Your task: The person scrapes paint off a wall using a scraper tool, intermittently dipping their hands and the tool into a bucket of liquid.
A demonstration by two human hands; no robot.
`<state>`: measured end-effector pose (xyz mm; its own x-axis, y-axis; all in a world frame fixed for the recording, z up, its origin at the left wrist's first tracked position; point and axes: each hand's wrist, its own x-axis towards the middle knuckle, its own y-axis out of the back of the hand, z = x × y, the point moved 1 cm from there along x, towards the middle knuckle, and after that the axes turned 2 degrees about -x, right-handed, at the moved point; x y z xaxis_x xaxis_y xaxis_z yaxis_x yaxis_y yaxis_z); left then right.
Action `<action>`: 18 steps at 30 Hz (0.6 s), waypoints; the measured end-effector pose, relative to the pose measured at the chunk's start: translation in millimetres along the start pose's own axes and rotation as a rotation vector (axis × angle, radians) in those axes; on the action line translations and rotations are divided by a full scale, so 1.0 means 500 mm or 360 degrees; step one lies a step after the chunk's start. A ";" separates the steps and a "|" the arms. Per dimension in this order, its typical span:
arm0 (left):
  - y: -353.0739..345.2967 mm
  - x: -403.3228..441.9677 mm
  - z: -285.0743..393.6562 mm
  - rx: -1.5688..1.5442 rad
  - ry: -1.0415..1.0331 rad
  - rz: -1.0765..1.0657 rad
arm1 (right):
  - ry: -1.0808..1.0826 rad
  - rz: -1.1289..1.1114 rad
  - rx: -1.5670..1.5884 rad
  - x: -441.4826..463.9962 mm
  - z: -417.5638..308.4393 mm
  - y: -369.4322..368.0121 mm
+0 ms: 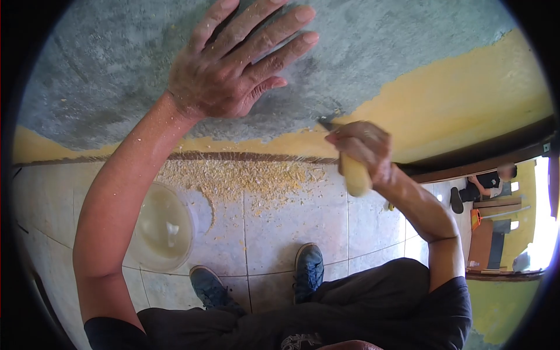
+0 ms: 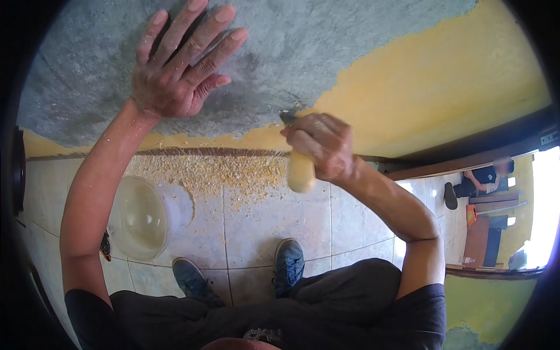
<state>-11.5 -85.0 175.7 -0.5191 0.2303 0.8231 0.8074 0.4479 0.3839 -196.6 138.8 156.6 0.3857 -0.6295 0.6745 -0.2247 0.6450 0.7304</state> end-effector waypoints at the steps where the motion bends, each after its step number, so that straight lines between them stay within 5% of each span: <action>1: -0.001 -0.003 0.001 0.0008 -0.0029 0.0041 | 0.0038 0.0029 -0.0082 0.021 -0.010 0.022; 5: 0.015 0.000 0.009 -0.0049 0.0040 -0.0091 | -0.0097 -0.0329 -0.0087 -0.030 -0.005 -0.035; 11: 0.012 -0.006 0.009 -0.0035 0.0031 -0.0076 | 0.0068 0.0133 -0.0015 0.028 -0.004 0.005; 15: 0.035 0.003 0.003 -0.0014 -0.0001 -0.0211 | 0.0077 -0.0226 -0.0036 -0.032 -0.010 -0.049; 18: 0.018 -0.002 0.002 0.0071 -0.0024 -0.0211 | -0.0007 0.0047 0.0053 0.018 -0.009 -0.009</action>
<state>-4.2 -80.5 178.0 -0.6248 0.1796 0.7598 0.7186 0.5129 0.4697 -188.0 132.2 158.8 0.3743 -0.6126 0.6962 -0.2656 0.6484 0.7134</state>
